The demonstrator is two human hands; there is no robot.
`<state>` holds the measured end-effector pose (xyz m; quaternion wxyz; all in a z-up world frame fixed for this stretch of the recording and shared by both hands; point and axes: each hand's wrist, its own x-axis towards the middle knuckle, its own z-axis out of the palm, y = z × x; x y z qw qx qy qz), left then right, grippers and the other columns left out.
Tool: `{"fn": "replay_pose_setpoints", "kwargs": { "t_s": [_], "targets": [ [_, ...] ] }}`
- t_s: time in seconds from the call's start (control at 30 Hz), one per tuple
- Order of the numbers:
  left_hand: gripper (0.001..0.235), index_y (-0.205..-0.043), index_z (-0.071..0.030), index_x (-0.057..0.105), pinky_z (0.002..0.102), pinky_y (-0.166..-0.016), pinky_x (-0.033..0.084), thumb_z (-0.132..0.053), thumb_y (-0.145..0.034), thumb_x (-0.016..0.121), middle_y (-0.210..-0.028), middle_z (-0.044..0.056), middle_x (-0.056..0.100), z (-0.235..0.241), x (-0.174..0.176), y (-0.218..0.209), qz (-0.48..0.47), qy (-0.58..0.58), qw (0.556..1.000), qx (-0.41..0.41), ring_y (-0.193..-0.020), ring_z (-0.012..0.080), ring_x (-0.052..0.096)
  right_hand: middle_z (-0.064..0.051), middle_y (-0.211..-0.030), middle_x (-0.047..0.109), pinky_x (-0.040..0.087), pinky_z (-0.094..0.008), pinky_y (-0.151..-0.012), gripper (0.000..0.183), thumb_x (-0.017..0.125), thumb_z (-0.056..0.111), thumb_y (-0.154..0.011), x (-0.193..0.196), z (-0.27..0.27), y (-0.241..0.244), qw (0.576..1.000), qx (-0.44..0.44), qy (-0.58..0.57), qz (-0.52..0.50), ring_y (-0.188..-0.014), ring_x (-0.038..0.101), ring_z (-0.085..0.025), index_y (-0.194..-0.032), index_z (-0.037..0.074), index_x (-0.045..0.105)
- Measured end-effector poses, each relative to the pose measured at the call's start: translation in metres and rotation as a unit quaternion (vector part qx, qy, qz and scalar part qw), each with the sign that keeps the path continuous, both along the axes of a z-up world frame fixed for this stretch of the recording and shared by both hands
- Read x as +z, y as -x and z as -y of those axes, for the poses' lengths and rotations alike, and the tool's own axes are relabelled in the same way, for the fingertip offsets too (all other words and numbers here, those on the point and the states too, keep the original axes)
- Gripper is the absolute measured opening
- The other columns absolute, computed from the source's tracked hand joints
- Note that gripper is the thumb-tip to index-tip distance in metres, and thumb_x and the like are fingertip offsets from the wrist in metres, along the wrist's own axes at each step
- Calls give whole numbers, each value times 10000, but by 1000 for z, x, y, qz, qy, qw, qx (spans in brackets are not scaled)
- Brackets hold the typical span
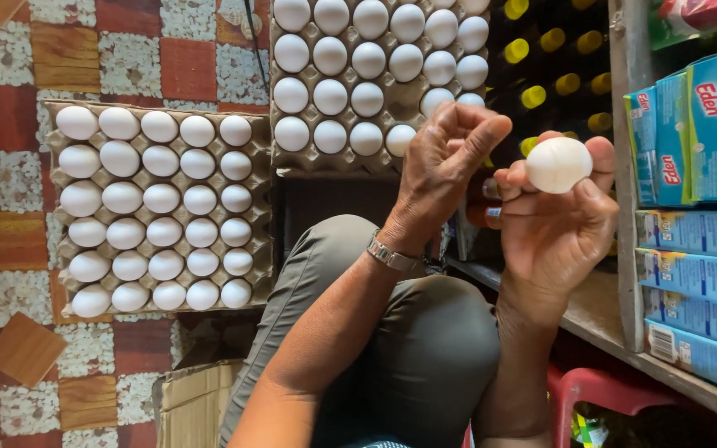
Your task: Inspecting eggs for cracks by picking them up individually from a tray, rotating them, and repositioning them.
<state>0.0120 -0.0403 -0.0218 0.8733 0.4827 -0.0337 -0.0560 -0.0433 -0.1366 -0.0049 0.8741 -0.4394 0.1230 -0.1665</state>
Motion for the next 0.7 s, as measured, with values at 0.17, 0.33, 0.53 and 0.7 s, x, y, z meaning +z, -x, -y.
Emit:
{"fn": "replay_pose_setpoints", "kwargs": {
  "t_s": [0.17, 0.33, 0.53, 0.7],
  "targets": [
    [314, -503, -132, 434, 218, -508, 351, -383, -692, 451, -590, -38, 457, 0, 7, -1, -63, -206, 976, -11, -513, 69, 413, -109, -1125, 454, 416, -385, -805, 272, 452, 150, -784, -5, 7, 2, 1000, 22, -1, 23, -825, 487, -286, -1043, 193, 525],
    [260, -939, -214, 530, 197, -626, 462, -369, -736, 482, -900, 23, 576, 0, -2, 0, -76, -48, 994, -69, -790, 104, 539, -54, -1200, 406, 427, -395, -862, 358, 477, 98, -772, -13, 5, 1, 997, -15, 77, 17, -949, 444, -257, -1114, 203, 457],
    [314, -975, -191, 540, 191, -378, 448, -376, -733, 466, -860, 5, 489, -9, 14, -2, -89, -15, 986, -143, -551, 56, 473, -68, -1229, 373, 374, -356, -916, 359, 476, 52, -798, -27, 2, -9, 980, 5, 176, 94, -1127, 369, -198, -1116, 214, 438],
    [393, -1026, -227, 516, 182, -672, 438, -340, -655, 579, -921, -31, 472, 2, -3, -5, -7, -106, 985, -133, -681, 59, 440, -87, -1175, 350, 433, -353, -851, 440, 500, -57, -777, -28, -8, -17, 959, -60, 270, 66, -966, 427, -213, -1146, 117, 335]
  ]
}}
